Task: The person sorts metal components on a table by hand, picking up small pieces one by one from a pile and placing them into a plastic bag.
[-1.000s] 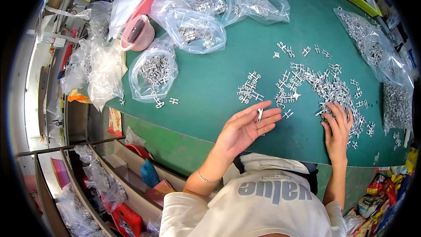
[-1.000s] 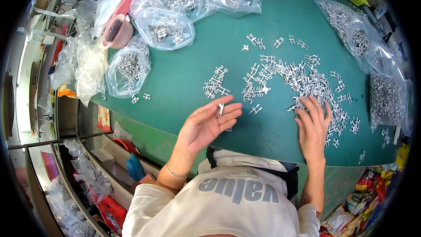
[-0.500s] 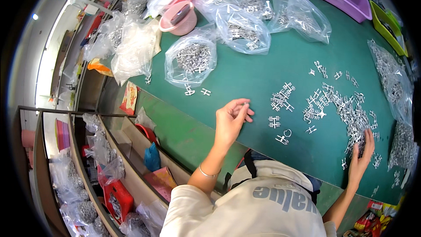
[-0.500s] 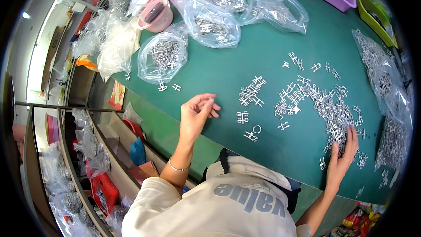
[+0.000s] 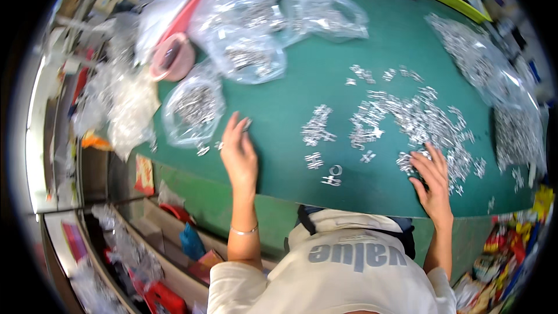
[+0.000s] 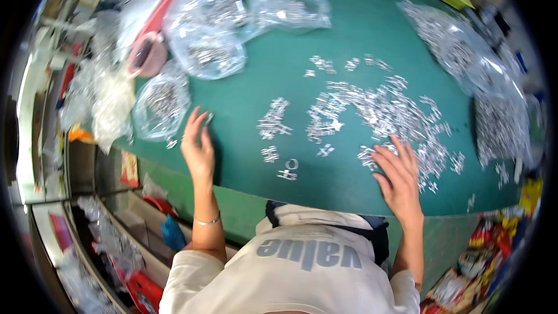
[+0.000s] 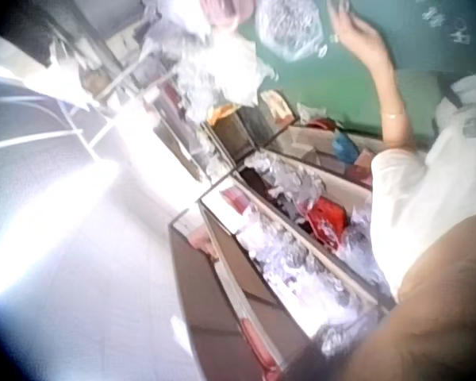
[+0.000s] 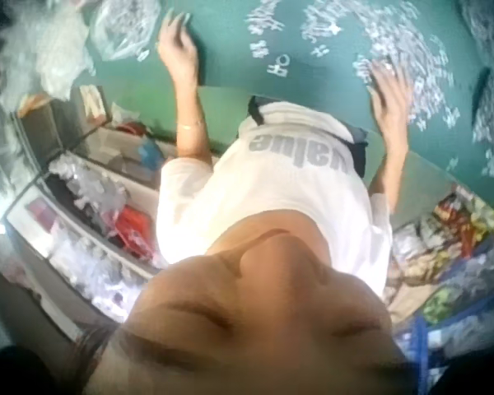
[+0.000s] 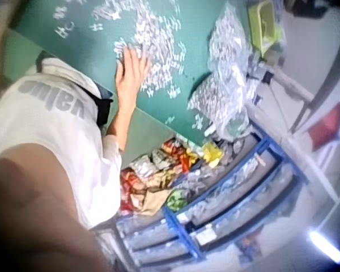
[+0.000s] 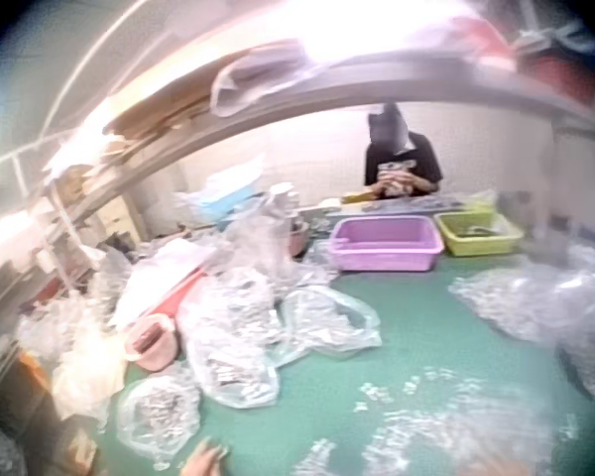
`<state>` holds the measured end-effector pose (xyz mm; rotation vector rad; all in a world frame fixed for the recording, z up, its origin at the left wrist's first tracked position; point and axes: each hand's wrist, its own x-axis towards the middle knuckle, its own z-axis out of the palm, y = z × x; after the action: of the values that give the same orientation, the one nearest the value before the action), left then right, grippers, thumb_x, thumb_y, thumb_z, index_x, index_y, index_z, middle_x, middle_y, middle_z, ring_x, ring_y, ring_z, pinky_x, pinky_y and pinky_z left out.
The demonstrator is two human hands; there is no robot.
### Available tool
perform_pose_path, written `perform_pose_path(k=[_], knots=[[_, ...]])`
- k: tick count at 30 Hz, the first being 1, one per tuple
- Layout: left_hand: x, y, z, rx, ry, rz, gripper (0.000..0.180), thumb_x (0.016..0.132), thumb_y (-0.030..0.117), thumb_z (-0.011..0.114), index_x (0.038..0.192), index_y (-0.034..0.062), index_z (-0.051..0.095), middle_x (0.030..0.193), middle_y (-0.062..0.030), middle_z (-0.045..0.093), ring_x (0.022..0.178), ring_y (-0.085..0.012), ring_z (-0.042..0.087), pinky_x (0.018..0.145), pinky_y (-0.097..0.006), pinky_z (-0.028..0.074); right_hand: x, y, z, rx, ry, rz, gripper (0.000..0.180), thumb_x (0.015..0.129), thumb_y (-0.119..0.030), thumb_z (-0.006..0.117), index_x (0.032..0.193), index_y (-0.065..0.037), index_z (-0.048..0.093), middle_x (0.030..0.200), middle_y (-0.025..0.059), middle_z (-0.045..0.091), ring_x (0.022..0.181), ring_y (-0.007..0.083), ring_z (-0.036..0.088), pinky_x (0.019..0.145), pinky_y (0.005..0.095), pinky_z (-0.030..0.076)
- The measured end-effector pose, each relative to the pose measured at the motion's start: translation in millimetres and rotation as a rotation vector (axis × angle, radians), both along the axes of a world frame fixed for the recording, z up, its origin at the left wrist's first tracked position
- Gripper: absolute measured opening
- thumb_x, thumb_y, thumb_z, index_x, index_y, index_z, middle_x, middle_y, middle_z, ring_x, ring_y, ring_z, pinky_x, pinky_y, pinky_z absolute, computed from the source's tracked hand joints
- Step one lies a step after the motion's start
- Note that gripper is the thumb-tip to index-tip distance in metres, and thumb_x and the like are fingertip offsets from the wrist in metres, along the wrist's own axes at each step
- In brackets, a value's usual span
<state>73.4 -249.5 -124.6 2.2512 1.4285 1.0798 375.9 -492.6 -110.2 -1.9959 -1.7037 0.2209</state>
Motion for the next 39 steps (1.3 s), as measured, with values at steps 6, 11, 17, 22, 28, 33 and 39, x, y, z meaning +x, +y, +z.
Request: perform_pose_path(k=[6, 11, 17, 22, 28, 33, 39], knots=[[40, -46, 26, -0.362, -0.147, -0.450, 0.031, 0.077, -0.005, 0.058, 0.108, -0.0001, 0.059, 0.117, -0.0163, 0.057, 0.113, -0.0303, 0.051, 0.097, -0.036, 0.038, 25, -30, -7, 0.159, 0.222, -0.187, 0.041, 0.061, -0.017, 0.077, 0.098, -0.006, 0.063, 0.123, 0.0124, 0.049, 0.120, 0.0379, 0.039, 0.099, 0.0464, 0.030], [88, -79, 38, -0.329, 0.090, -0.885, 0.037, 0.074, -0.003, 0.063, 0.110, 0.0011, 0.057, 0.125, -0.0123, 0.052, 0.119, -0.0314, 0.046, 0.099, -0.039, 0.038, 13, -30, -3, -0.077, -0.151, -0.349, 0.059, 0.071, -0.033, 0.070, 0.122, -0.010, 0.053, 0.136, 0.0147, 0.035, 0.129, 0.0384, 0.025, 0.104, 0.0516, 0.019], [167, -68, 28, -0.091, 0.215, -1.105, 0.047, 0.077, 0.004, 0.063, 0.121, 0.0019, 0.048, 0.133, -0.0149, 0.042, 0.122, -0.0346, 0.039, 0.099, -0.042, 0.036, 17, -34, -1, -0.091, -0.115, -0.178, 0.046, 0.074, -0.028, 0.068, 0.117, -0.015, 0.059, 0.132, 0.0116, 0.043, 0.128, 0.0328, 0.032, 0.105, 0.0527, 0.019], [218, -60, 6, 0.107, 0.349, -1.090, 0.043, 0.076, 0.010, 0.065, 0.116, 0.0026, 0.050, 0.128, -0.0166, 0.042, 0.120, -0.0346, 0.038, 0.097, -0.042, 0.036, 41, -41, -11, 0.022, -0.142, -0.332, 0.028, 0.074, -0.007, 0.064, 0.102, -0.010, 0.064, 0.122, 0.0097, 0.051, 0.118, 0.0301, 0.045, 0.102, 0.0491, 0.026], [197, -54, 10, 0.141, 0.340, -1.067, 0.031, 0.069, -0.006, 0.057, 0.099, 0.0008, 0.055, 0.109, -0.0138, 0.052, 0.107, -0.0318, 0.048, 0.087, -0.040, 0.040, 58, -33, 1, 0.160, -0.110, -0.448, 0.026, 0.072, -0.001, 0.064, 0.097, -0.004, 0.063, 0.109, 0.0100, 0.056, 0.105, 0.0298, 0.050, 0.093, 0.0412, 0.035], [169, -54, 16, -0.014, 0.350, -1.084, 0.027, 0.072, -0.007, 0.057, 0.098, 0.0011, 0.056, 0.107, -0.0129, 0.053, 0.102, -0.0297, 0.052, 0.084, -0.038, 0.041, 40, 7, 14, 0.129, 0.010, -0.230, 0.027, 0.071, -0.007, 0.068, 0.097, -0.002, 0.061, 0.097, 0.0091, 0.056, 0.094, 0.0267, 0.050, 0.081, 0.0365, 0.038], [168, -51, 34, -0.195, 0.201, -1.033, 0.025, 0.077, -0.001, 0.062, 0.102, 0.0030, 0.057, 0.106, -0.0119, 0.054, 0.100, -0.0286, 0.053, 0.082, -0.037, 0.041, 54, 2, 13, 0.065, -0.107, -0.223, 0.014, 0.073, -0.003, 0.063, 0.087, -0.002, 0.059, 0.090, 0.0069, 0.055, 0.086, 0.0238, 0.049, 0.077, 0.0361, 0.036]])
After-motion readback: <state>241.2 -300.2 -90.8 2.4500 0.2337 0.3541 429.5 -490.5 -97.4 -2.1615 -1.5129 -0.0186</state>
